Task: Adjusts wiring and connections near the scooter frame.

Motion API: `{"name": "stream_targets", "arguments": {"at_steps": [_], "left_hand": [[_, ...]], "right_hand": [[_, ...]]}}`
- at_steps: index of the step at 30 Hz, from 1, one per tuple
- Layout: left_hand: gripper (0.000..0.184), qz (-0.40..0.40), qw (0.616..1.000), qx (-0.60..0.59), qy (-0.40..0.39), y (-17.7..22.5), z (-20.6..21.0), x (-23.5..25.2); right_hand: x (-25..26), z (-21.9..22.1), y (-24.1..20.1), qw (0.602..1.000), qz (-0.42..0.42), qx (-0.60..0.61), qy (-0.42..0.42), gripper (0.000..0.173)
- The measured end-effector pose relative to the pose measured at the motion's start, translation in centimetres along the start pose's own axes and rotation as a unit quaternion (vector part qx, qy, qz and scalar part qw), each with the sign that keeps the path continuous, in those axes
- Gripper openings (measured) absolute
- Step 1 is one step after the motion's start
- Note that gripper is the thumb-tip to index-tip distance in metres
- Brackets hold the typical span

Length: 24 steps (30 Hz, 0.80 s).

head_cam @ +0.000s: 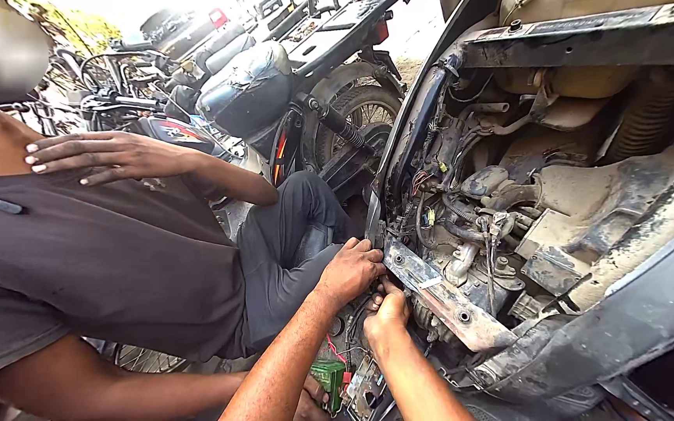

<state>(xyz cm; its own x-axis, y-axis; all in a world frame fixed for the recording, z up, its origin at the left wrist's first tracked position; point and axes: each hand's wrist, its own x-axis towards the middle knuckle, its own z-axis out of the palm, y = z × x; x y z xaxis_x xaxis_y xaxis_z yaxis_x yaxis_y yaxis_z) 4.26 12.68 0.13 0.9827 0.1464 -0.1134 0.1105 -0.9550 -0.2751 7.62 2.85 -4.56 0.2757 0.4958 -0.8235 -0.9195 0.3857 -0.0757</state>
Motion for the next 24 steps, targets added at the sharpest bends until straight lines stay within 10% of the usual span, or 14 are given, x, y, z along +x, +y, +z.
{"name": "stream_targets", "arguments": {"at_steps": [3,12,24], "left_hand": [[0.019,-0.005,1.000,-0.014,0.002,0.0,-0.1,0.0],[0.020,-0.012,1.000,-0.010,0.016,0.3,0.1,0.0],[0.020,-0.019,1.000,-0.010,0.014,0.4,0.0,-0.1]], "right_hand": [[-0.1,0.0,-0.3,0.989,0.080,0.112,-0.059,0.018],[2.1,-3.4,3.2,0.949,-0.276,-0.148,-0.031,0.019],[3.4,-3.7,3.9,0.906,-0.378,-0.188,-0.011,0.016]]}}
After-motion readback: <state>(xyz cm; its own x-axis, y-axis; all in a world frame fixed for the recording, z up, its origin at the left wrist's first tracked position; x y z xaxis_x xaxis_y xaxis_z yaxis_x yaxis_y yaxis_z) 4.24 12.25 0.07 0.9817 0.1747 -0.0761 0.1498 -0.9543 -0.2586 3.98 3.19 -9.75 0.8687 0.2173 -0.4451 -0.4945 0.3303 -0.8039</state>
